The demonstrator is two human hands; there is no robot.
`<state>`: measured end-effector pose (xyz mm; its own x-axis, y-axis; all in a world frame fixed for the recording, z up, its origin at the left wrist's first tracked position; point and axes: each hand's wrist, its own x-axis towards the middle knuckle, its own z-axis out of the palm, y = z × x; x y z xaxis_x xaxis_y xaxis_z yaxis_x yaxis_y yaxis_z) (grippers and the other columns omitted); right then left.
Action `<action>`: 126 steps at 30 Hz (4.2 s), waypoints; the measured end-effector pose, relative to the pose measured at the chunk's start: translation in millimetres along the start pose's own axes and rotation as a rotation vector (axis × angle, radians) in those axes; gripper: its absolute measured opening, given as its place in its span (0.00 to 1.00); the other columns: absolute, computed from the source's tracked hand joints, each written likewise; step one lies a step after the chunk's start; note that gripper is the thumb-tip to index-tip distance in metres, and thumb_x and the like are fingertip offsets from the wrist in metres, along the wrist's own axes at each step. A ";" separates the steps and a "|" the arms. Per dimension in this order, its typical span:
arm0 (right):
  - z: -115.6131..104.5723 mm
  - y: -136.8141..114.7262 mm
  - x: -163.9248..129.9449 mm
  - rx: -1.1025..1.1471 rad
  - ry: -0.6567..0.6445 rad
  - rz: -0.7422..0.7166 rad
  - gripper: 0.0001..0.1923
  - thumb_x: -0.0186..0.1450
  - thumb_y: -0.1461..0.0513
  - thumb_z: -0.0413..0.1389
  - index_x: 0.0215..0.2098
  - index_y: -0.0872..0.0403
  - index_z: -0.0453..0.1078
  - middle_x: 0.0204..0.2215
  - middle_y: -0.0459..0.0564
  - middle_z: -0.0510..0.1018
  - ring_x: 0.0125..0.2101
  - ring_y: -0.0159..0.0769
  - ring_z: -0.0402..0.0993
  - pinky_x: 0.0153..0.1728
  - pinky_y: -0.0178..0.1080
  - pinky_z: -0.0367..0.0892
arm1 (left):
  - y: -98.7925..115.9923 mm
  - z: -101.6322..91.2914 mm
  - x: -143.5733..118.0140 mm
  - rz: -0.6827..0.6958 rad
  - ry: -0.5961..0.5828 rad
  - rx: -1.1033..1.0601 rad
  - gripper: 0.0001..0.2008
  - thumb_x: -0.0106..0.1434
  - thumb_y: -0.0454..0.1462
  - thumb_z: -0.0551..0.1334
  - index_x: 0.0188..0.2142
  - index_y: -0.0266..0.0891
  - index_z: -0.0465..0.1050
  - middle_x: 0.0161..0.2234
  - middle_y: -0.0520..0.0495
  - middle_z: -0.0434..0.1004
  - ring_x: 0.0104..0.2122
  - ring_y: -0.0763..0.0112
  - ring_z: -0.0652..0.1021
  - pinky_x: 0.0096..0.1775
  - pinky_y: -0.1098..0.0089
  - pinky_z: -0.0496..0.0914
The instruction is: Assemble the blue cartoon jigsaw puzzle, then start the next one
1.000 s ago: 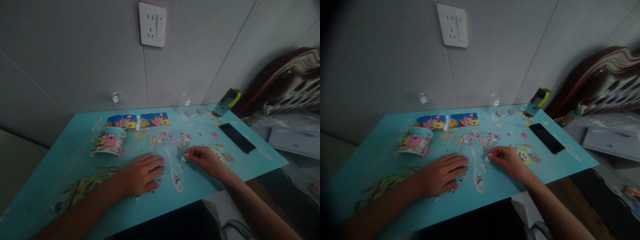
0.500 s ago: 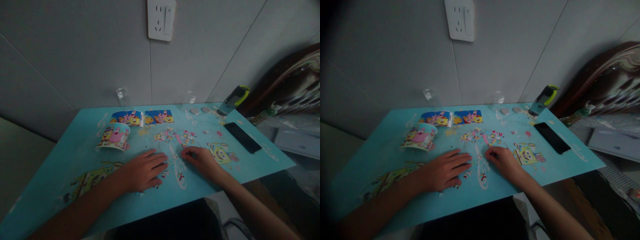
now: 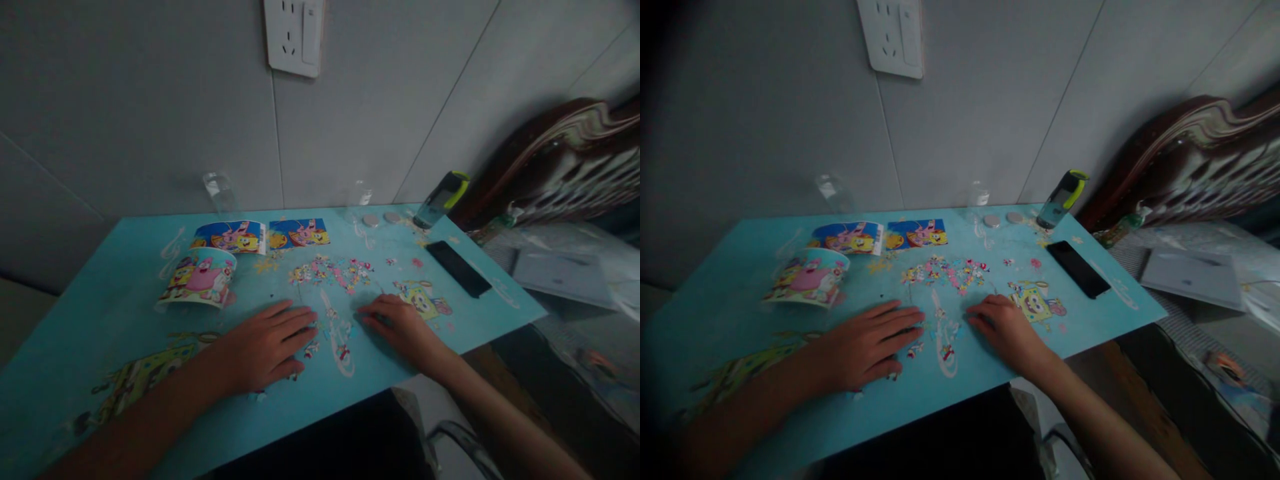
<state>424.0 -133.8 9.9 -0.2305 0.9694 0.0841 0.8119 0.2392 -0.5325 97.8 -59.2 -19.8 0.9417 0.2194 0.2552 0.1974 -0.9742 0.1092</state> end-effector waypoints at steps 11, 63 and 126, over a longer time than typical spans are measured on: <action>-42.1 70.8 -24.1 -0.220 0.279 0.351 0.16 0.69 0.53 0.55 0.44 0.53 0.80 0.39 0.54 0.82 0.35 0.43 0.77 0.40 0.44 0.69 | -4.7 3.1 -2.0 0.029 -0.012 0.028 0.26 0.72 0.46 0.59 0.66 0.39 0.64 0.66 0.40 0.66 0.65 0.57 0.67 0.68 0.51 0.56; -33.8 42.6 -50.0 -0.039 0.177 0.295 0.14 0.69 0.52 0.57 0.45 0.49 0.80 0.43 0.53 0.84 0.39 0.45 0.80 0.39 0.45 0.72 | 1.1 0.3 0.4 0.042 0.001 0.047 0.25 0.73 0.47 0.57 0.64 0.37 0.66 0.64 0.39 0.69 0.64 0.54 0.68 0.66 0.50 0.58; -23.6 59.9 58.0 0.191 0.258 0.265 0.14 0.65 0.53 0.59 0.40 0.53 0.79 0.31 0.50 0.83 0.31 0.39 0.77 0.35 0.41 0.70 | 3.6 -12.4 0.0 0.070 0.126 0.040 0.26 0.74 0.50 0.53 0.61 0.36 0.70 0.58 0.38 0.75 0.57 0.51 0.73 0.60 0.46 0.65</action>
<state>471.9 -61.9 2.7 0.1351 0.9837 0.1184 0.7052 -0.0115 -0.7089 95.2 -62.1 -7.5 0.9125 0.1530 0.3794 0.1451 -0.9882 0.0495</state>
